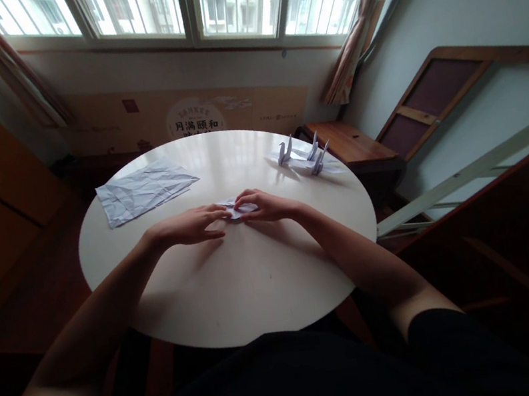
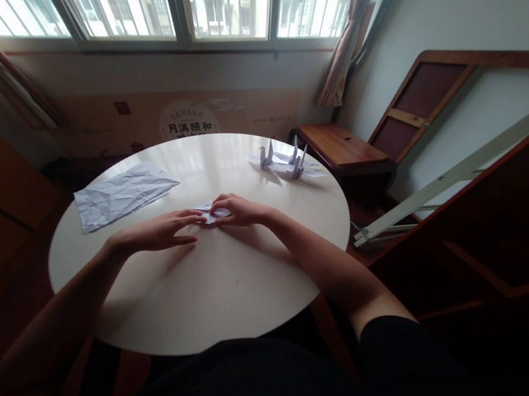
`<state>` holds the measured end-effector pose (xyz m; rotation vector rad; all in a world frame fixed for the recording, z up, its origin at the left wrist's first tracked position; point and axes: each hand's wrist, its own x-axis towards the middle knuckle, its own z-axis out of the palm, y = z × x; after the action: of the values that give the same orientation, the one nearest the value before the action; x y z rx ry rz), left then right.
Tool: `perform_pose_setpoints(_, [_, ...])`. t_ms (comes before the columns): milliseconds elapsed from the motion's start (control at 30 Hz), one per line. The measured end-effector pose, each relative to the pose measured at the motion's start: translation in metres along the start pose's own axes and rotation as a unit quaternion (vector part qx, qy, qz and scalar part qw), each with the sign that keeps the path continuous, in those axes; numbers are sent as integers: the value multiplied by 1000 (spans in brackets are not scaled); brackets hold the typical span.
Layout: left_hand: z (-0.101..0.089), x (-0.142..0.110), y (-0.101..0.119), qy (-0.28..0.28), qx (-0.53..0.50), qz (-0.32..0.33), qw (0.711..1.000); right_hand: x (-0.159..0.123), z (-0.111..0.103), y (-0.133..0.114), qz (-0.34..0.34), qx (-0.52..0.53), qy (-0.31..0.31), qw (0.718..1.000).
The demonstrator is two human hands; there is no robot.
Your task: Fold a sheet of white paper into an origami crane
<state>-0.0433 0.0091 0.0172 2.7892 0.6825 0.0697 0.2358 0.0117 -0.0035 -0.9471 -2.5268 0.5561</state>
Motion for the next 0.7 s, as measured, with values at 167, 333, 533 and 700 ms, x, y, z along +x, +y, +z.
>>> perform_pose_setpoints(167, [0,-1,0,-1,-4,4,1000,1,1,4,-8,5,-1,1000])
perform_pose_setpoints(333, [-1,-1,-1,-2,-5,4,1000,1,2,5,-6,4,-1,1000])
perform_pose_setpoints(533, [0,-1,0,3,-10,4,1000,2,2,5,-9,3,-1,1000])
perform_pose_setpoints(700, [-1,-1,1,3,-8,6,1000,2,1,4,-9,2,-3,1000])
